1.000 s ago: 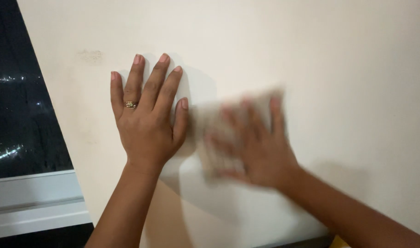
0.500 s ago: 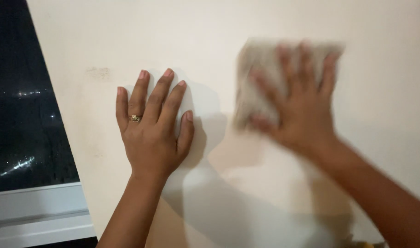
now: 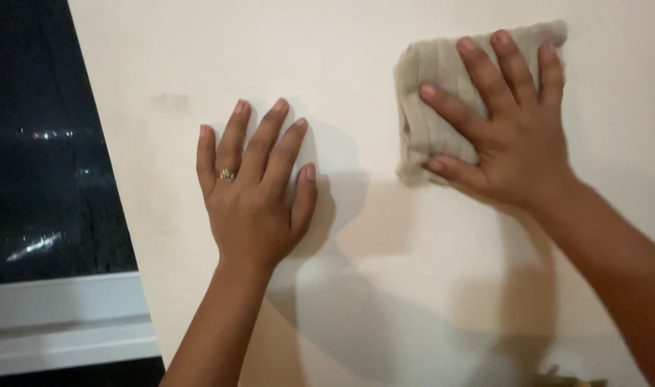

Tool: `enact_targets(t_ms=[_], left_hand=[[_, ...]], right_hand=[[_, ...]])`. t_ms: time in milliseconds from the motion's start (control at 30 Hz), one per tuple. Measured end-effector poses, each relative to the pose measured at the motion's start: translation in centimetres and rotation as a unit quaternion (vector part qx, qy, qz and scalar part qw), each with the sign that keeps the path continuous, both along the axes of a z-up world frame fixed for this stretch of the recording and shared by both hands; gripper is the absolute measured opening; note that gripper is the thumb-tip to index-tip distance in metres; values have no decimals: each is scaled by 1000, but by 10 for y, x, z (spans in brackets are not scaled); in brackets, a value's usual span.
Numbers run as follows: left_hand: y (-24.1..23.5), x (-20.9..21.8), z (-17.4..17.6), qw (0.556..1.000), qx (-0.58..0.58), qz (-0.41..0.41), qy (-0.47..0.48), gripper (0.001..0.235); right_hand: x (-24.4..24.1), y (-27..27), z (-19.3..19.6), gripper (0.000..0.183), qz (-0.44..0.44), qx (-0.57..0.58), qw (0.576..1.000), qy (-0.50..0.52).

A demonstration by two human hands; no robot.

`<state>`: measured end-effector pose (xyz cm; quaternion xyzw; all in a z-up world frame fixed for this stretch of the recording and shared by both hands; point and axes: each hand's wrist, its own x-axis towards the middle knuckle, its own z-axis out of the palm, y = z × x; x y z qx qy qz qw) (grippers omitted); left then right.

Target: Wiping a wooden cabinet, a wall, and a bedside table using a cloth.

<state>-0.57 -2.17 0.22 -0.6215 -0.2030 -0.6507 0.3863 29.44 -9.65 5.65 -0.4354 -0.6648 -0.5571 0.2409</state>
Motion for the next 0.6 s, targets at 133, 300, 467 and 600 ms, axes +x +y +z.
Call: enact_targets(t_ms=[133, 300, 467, 600], left_hand=[[4, -1, -2, 1000, -12, 4, 4, 35], [5, -3, -3, 1000, -4, -11, 1, 36], [3, -4, -3, 999, -21, -34, 8, 44], [7, -5, -6, 998, -39, -54, 1, 54]], right_hand=[[-22, 12, -35, 94, -76, -27, 994, 79], [-58, 11, -107, 77, 47, -29, 997, -61], [-56, 37, -72, 68, 63, 13, 985, -160], [-88, 40, -25, 81, 38, 37, 998, 16]])
